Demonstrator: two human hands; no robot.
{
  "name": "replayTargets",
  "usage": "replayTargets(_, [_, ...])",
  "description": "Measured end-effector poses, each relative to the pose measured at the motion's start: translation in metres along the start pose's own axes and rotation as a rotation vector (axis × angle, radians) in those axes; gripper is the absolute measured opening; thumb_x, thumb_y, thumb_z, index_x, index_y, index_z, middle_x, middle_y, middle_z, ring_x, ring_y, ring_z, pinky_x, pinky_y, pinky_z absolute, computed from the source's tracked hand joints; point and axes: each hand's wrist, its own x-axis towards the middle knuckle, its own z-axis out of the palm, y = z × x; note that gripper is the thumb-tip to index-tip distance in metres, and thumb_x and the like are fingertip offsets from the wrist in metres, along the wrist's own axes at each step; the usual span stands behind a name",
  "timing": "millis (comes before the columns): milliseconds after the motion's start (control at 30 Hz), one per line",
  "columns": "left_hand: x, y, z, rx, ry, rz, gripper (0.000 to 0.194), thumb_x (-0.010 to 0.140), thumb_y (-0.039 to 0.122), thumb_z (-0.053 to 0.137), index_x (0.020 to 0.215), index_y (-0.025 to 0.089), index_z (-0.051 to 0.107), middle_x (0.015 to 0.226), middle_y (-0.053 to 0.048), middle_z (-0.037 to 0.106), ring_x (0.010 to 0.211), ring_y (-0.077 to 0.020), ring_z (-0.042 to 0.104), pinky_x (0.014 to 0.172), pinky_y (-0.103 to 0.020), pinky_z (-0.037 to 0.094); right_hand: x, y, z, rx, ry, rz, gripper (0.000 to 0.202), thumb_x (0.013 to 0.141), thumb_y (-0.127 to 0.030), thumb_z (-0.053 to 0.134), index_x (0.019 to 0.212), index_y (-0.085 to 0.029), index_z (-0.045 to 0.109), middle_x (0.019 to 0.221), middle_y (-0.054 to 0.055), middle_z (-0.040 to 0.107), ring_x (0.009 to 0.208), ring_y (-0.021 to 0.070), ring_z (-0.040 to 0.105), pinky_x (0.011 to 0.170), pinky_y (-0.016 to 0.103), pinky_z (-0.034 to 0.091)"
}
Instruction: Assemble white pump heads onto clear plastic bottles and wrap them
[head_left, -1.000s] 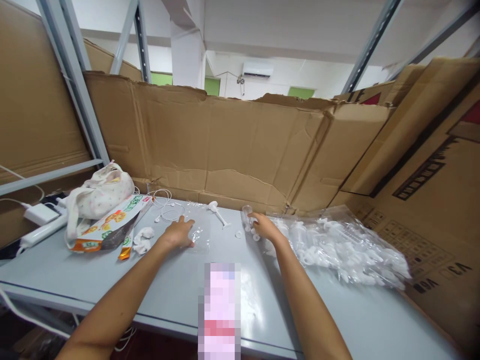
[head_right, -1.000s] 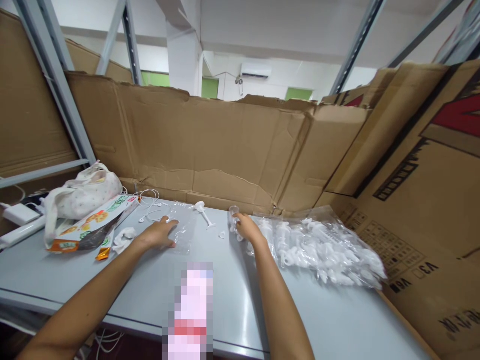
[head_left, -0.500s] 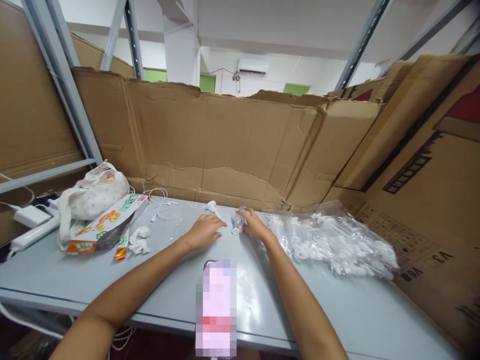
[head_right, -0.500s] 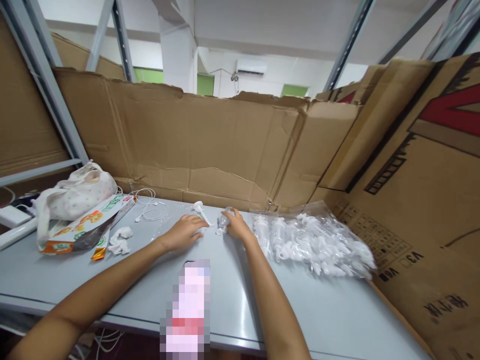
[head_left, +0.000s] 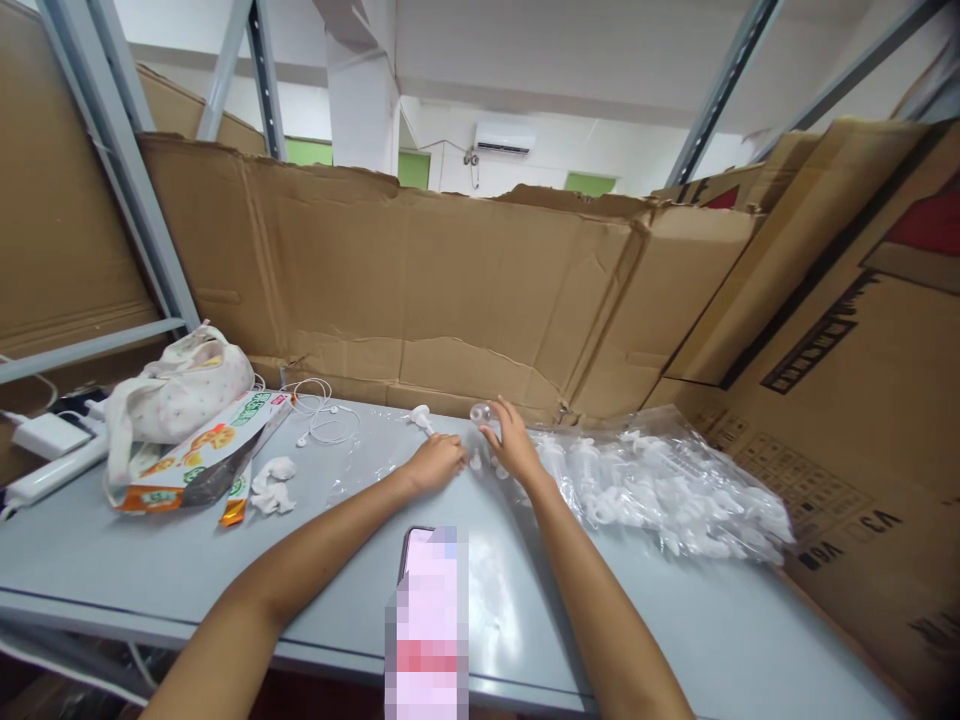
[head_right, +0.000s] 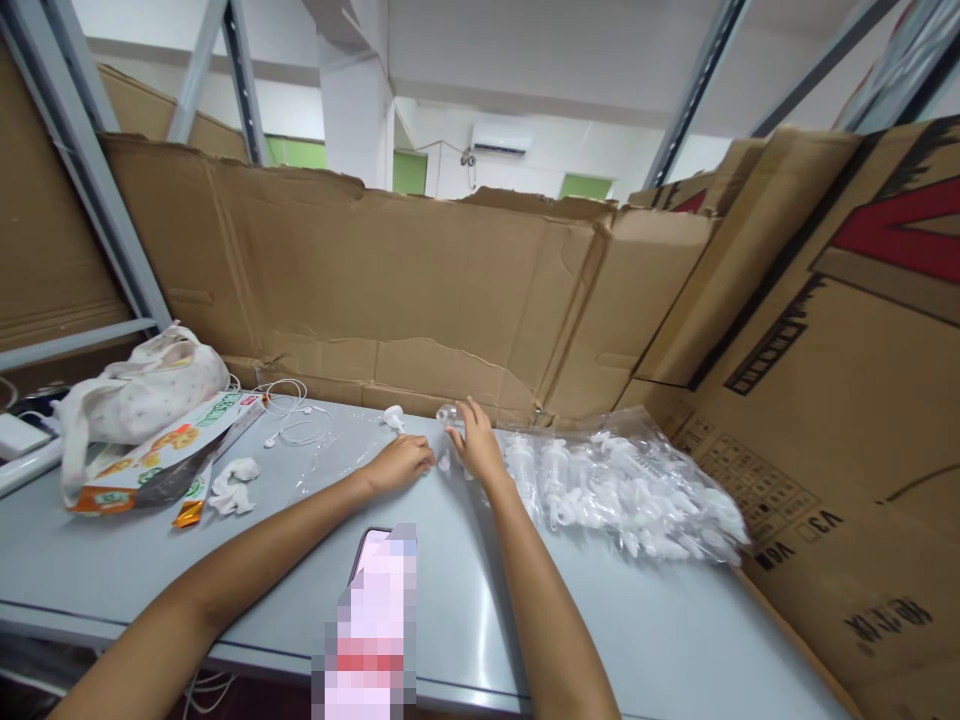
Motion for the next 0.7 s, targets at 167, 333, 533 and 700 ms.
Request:
replayTargets(167, [0.004, -0.006, -0.027, -0.311, 0.236, -0.104, 0.018, 0.090, 0.023, 0.038, 0.093, 0.017, 0.055, 0.092, -0.007, 0.067, 0.086, -0.0166, 0.063, 0.076, -0.028, 0.049, 0.003, -0.012, -0.015, 0.020, 0.156, -0.060, 0.049, 0.089, -0.042, 0.049, 0.129, -0.014, 0.044, 0.133, 0.020, 0.052, 0.131, 0.0313, 0.040, 0.105, 0.049, 0.033])
replayTargets(333, [0.007, -0.008, -0.051, -0.524, 0.391, -0.134, 0.026, 0.093, 0.038, 0.036, 0.093, 0.017, 0.050, 0.080, -0.003, 0.061, 0.068, -0.0125, 0.059, 0.063, -0.023, 0.046, 0.003, -0.032, -0.022, 0.003, 0.162, -0.151, 0.046, 0.083, -0.053, 0.058, 0.114, -0.019, 0.058, 0.110, 0.014, 0.066, 0.105, 0.0292, 0.059, 0.096, 0.042, 0.041])
replayTargets(533, [-0.001, 0.000, -0.058, -0.595, 0.411, -0.098, 0.025, 0.085, 0.040, 0.054, 0.085, 0.016, 0.059, 0.078, -0.001, 0.060, 0.063, -0.0104, 0.051, 0.060, -0.021, 0.040, -0.001, -0.044, -0.018, -0.036, 0.195, -0.208, 0.048, 0.083, -0.055, 0.059, 0.115, -0.019, 0.062, 0.108, 0.014, 0.066, 0.101, 0.0275, 0.058, 0.091, 0.040, 0.042])
replayTargets(700, [-0.007, 0.006, -0.063, -0.599, 0.437, -0.142, 0.023, 0.080, 0.039, 0.062, 0.084, 0.016, 0.060, 0.082, -0.001, 0.064, 0.066, -0.0117, 0.054, 0.062, -0.022, 0.042, -0.002, -0.044, -0.014, -0.113, 0.382, -0.350, 0.047, 0.082, -0.054, 0.061, 0.113, -0.020, 0.066, 0.095, 0.012, 0.066, 0.087, 0.0252, 0.059, 0.079, 0.038, 0.047])
